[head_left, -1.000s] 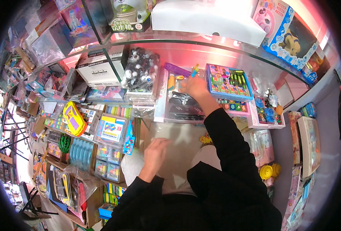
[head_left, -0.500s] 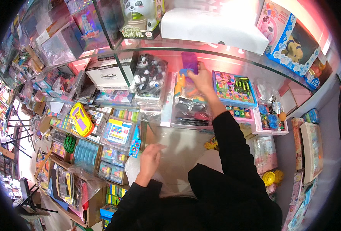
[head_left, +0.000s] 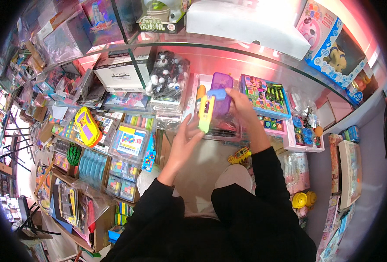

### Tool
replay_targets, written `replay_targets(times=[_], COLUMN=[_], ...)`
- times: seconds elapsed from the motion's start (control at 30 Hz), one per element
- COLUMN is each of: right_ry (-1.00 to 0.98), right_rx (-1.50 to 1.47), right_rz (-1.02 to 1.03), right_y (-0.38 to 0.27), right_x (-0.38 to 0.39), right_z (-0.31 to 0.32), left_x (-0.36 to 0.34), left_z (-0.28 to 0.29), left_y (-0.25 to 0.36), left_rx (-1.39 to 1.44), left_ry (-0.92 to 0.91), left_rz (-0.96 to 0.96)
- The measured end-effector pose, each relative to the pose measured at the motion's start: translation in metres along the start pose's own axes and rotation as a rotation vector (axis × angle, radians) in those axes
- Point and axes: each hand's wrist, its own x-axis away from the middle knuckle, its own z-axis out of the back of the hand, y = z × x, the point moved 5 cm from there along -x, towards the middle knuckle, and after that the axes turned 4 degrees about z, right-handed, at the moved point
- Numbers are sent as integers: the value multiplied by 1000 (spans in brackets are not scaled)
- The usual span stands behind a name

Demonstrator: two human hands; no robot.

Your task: The person walks through a toy store aisle and repeatedly picks up various toys and stationery items from shelves and bins. They examine each item briefly and place it back, sometimes in a different position, without using any tools.

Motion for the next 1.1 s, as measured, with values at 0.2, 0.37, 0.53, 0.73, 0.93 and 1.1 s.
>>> replay_targets(times=[0.2, 0.37, 0.53, 0.73, 0.93, 1.1], right_ry=[-64, 31, 176, 335, 102, 103], right_rx=[130, 356, 331, 176, 513, 1105], right_rz=[372, 507, 598, 565, 353, 563], right_y=[32, 65, 55, 17, 14, 32], right_x=[56, 103, 116, 122, 122, 139], right_z=[-30, -49, -37, 1, -14, -61], left_x=[-2, 4, 5, 19, 18, 44], left_z=[-15, -17, -5, -6, -11, -26], left_y=[5, -5, -9, 8, -11, -51], left_rx=[188, 460, 508, 795, 792, 689], left_ry=[26, 79, 49, -321, -281, -161], left_rz=[223, 331, 347, 274, 305, 532])
